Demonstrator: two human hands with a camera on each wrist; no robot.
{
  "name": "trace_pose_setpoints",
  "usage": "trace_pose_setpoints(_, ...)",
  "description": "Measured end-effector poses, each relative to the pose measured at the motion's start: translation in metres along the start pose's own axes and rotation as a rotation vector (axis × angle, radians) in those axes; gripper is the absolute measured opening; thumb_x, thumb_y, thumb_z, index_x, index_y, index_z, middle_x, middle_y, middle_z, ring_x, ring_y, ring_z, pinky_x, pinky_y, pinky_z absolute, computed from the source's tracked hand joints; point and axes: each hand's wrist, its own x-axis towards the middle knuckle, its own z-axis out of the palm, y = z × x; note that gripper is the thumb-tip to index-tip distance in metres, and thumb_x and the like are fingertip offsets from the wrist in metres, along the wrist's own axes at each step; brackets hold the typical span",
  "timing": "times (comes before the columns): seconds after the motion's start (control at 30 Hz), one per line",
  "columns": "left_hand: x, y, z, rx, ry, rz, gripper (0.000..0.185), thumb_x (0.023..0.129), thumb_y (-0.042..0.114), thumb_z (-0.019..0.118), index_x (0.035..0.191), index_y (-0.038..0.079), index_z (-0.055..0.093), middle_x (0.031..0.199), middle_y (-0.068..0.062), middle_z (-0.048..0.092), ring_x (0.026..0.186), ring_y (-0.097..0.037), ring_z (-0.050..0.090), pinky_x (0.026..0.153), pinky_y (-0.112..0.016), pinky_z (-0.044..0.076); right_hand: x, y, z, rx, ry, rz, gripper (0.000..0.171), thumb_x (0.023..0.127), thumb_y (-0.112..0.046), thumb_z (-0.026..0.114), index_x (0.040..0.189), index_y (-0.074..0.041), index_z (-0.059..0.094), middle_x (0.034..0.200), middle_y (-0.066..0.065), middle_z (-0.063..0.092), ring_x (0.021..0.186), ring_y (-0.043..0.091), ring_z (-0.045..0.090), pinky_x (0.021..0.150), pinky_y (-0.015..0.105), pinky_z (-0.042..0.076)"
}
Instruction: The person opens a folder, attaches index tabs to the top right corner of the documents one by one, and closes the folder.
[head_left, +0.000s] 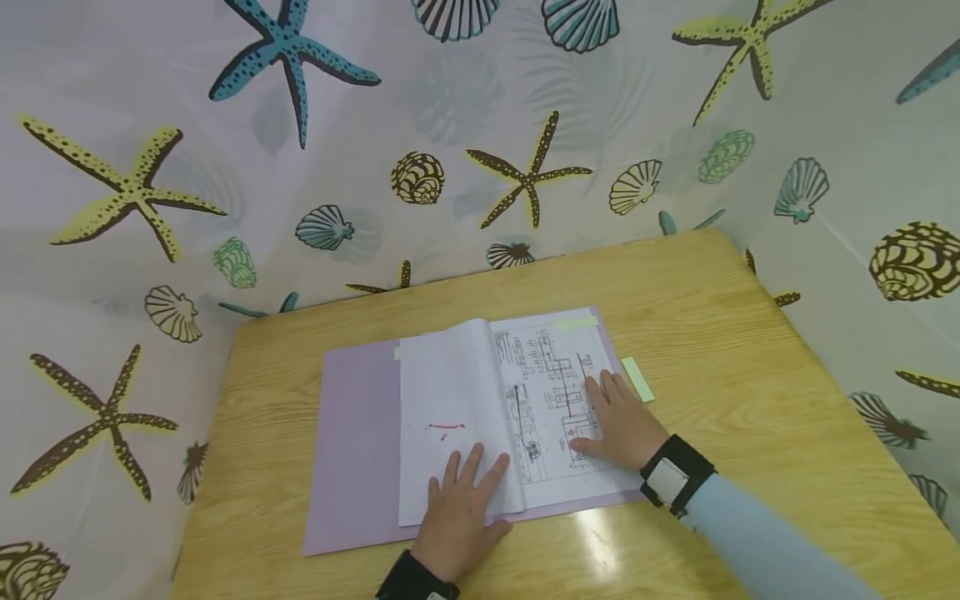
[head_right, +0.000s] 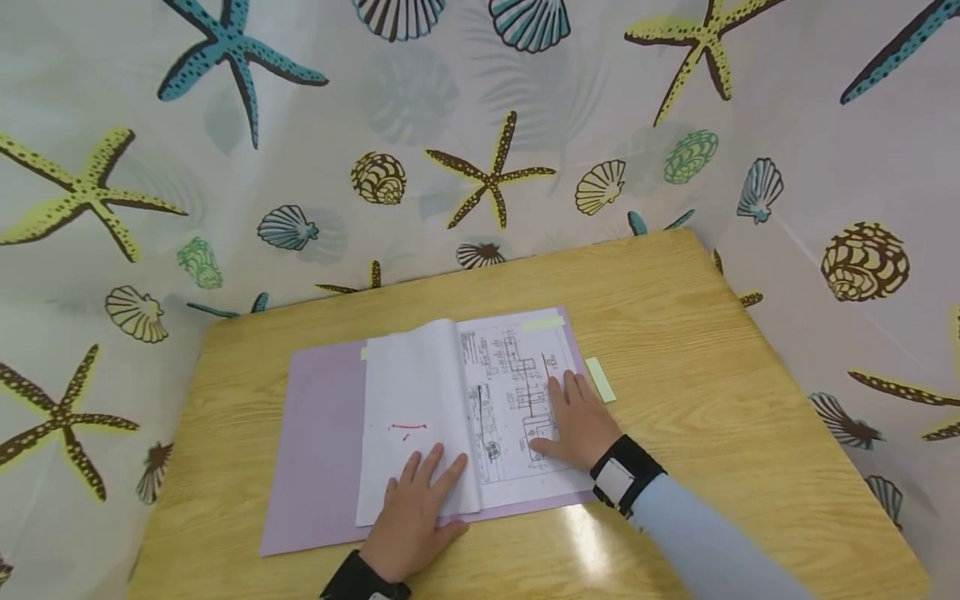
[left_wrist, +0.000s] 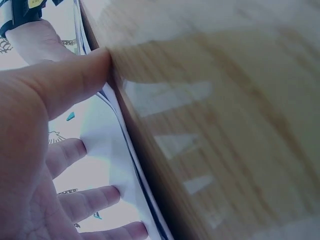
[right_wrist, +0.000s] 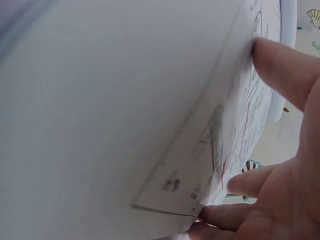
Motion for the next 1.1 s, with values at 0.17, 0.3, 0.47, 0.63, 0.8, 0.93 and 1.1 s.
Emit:
trace_pose_setpoints(0.17,0.000,0.000,0.001,-0.002,-0.005,-0.002,0.087,0.074,0.051,0.076,0.149,0.031,0.036,0.153,-0.015,0.031,0.134,-0.049,0.031,0.086,-0.075,0.035,-0.001,0.002,0.004,0.009,0.006,0.011,0.104,0.076,-0.055,0.073,0.147,0.008,0.028,0.150,0.033,0.024,0.140,0.047,0.019,0.113,0.053,0.019)
trace_pose_setpoints(0.3,0.000,0.000,-0.001,-0.001,0.004,0.007,0.087,0.074,0.051,0.076,0.149,0.030,0.038,0.152,-0.016,0.032,0.133,-0.049,0.032,0.085,-0.075,0.036,-0.001,0.002,0.005,0.017,0.011,0.015,0.104,0.076,-0.054,0.074,0.146,0.008,0.028,0.150,0.031,0.024,0.140,0.046,0.019,0.113,0.054,0.019)
trace_pose_setpoints(0.47,0.000,-0.001,-0.001,-0.004,0.007,0.013,0.086,0.074,0.052,0.076,0.149,0.030,0.038,0.152,-0.016,0.033,0.133,-0.050,0.032,0.086,-0.074,0.037,-0.001,0.001,0.004,0.011,0.010,0.030,0.105,0.075,-0.054,0.075,0.147,0.007,0.028,0.150,0.031,0.025,0.140,0.046,0.019,0.112,0.054,0.019)
trace_pose_setpoints(0.63,0.000,0.000,0.000,0.004,0.014,0.016,0.087,0.074,0.052,0.077,0.148,0.029,0.039,0.151,-0.016,0.034,0.132,-0.049,0.033,0.085,-0.074,0.037,-0.001,0.001,0.002,0.010,0.025,0.024,0.105,0.075,-0.053,0.076,0.146,0.008,0.029,0.149,0.031,0.027,0.139,0.046,0.022,0.112,0.053,0.020)
trace_pose_setpoints(0.8,0.001,0.001,0.000,0.010,0.016,0.012,0.087,0.072,0.051,0.079,0.147,0.029,0.041,0.150,-0.017,0.036,0.132,-0.049,0.034,0.085,-0.074,0.037,-0.002,-0.002,-0.002,0.004,0.034,0.013,0.102,0.075,-0.050,0.077,0.145,0.010,0.031,0.147,0.032,0.030,0.138,0.046,0.025,0.112,0.052,0.021)
trace_pose_setpoints(0.93,0.000,0.001,0.000,0.020,0.011,0.006,0.088,0.072,0.051,0.079,0.147,0.029,0.040,0.150,-0.016,0.035,0.132,-0.049,0.034,0.085,-0.075,0.037,-0.002,-0.004,-0.005,-0.006,0.023,0.022,0.101,0.075,-0.050,0.077,0.144,0.010,0.033,0.147,0.031,0.032,0.137,0.045,0.027,0.112,0.051,0.022)
trace_pose_setpoints(1.1,0.001,0.001,0.000,0.022,0.017,0.015,0.088,0.072,0.051,0.079,0.148,0.029,0.040,0.150,-0.017,0.035,0.131,-0.049,0.034,0.084,-0.074,0.038,-0.002,-0.007,-0.007,-0.040,0.034,0.043,0.099,0.072,-0.052,0.078,0.138,0.012,0.041,0.144,0.031,0.037,0.134,0.045,0.033,0.111,0.052,0.026)
